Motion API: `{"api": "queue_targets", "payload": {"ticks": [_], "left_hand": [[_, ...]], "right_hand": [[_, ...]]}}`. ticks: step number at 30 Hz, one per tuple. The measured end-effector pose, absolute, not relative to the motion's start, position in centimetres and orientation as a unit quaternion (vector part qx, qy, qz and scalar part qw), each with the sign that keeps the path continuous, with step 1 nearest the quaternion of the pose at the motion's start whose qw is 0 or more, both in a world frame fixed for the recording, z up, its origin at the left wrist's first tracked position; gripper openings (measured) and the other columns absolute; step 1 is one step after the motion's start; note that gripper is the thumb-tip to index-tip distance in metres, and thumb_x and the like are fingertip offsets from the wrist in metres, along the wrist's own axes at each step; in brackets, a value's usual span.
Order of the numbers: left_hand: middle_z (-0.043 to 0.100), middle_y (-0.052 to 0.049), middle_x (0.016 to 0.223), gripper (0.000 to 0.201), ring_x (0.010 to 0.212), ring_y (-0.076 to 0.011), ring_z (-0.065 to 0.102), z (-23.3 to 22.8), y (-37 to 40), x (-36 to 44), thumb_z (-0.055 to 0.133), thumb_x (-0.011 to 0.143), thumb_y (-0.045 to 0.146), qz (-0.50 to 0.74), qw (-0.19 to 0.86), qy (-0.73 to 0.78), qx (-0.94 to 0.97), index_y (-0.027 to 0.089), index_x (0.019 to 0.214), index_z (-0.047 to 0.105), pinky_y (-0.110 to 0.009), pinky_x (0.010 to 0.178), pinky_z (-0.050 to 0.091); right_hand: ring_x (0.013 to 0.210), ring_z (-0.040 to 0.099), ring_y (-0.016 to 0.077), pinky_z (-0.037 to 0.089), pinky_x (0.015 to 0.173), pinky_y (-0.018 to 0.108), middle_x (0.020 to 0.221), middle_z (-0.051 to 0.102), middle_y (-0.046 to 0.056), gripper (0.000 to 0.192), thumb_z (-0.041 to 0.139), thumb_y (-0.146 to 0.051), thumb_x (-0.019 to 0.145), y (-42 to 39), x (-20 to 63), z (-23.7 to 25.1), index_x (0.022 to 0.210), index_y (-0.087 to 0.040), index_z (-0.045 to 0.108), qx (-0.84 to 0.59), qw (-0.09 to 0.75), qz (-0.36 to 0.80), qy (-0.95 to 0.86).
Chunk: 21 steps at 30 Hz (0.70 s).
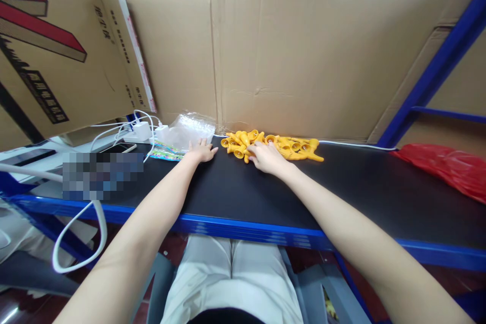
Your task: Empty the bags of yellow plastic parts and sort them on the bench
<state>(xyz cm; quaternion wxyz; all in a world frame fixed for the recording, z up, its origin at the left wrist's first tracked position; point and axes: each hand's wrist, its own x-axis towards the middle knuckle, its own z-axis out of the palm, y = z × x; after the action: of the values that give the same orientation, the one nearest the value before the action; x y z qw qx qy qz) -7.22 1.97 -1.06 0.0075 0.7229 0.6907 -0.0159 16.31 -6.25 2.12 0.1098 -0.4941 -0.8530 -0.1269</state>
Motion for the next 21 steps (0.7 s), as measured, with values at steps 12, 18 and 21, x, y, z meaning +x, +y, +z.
{"api": "queue_targets", "payload": {"ticks": [12, 18, 21], "left_hand": [[0.068, -0.011, 0.096, 0.05, 0.09, -0.0214, 0.063, 2.8, -0.9, -3.6, 0.034, 0.091, 0.048, 0.429, 0.092, 0.462, 0.771, 0.012, 0.098, 0.068, -0.034, 0.085, 0.047], [0.068, -0.006, 0.088, 0.045, 0.078, -0.0144, 0.063, 3.4, -3.5, 0.1, 0.056, 0.081, 0.052, 0.503, 0.362, 0.323, 0.716, 0.012, 0.097, 0.067, -0.023, 0.067, 0.05], [0.068, -0.007, 0.087, 0.04, 0.076, -0.0138, 0.064, 3.1, -3.5, 0.0, 0.062, 0.078, 0.049, 0.467, 0.464, 0.324, 0.68, 0.013, 0.096, 0.066, -0.024, 0.065, 0.052]], "right_hand": [[0.088, 0.056, 0.0198, 0.043, 0.084, 0.037, 0.107, 0.056, 0.011, 0.028, 0.045, -0.022, 0.09, -5.4, 16.4, 2.2, 0.113, -0.018, 0.06, -0.384, 0.368, -0.123, -0.838], [0.096, 0.055, 0.0211, 0.043, 0.087, 0.038, 0.112, 0.055, 0.012, 0.027, 0.043, -0.02, 0.09, -5.7, 16.2, 2.3, 0.108, -0.018, 0.063, -0.342, 0.366, -0.16, -0.851], [0.1, 0.056, 0.0217, 0.044, 0.087, 0.04, 0.118, 0.054, 0.013, 0.03, 0.041, -0.018, 0.09, -5.4, 16.3, 2.0, 0.111, -0.02, 0.062, -0.328, 0.362, -0.155, -0.859]]}}
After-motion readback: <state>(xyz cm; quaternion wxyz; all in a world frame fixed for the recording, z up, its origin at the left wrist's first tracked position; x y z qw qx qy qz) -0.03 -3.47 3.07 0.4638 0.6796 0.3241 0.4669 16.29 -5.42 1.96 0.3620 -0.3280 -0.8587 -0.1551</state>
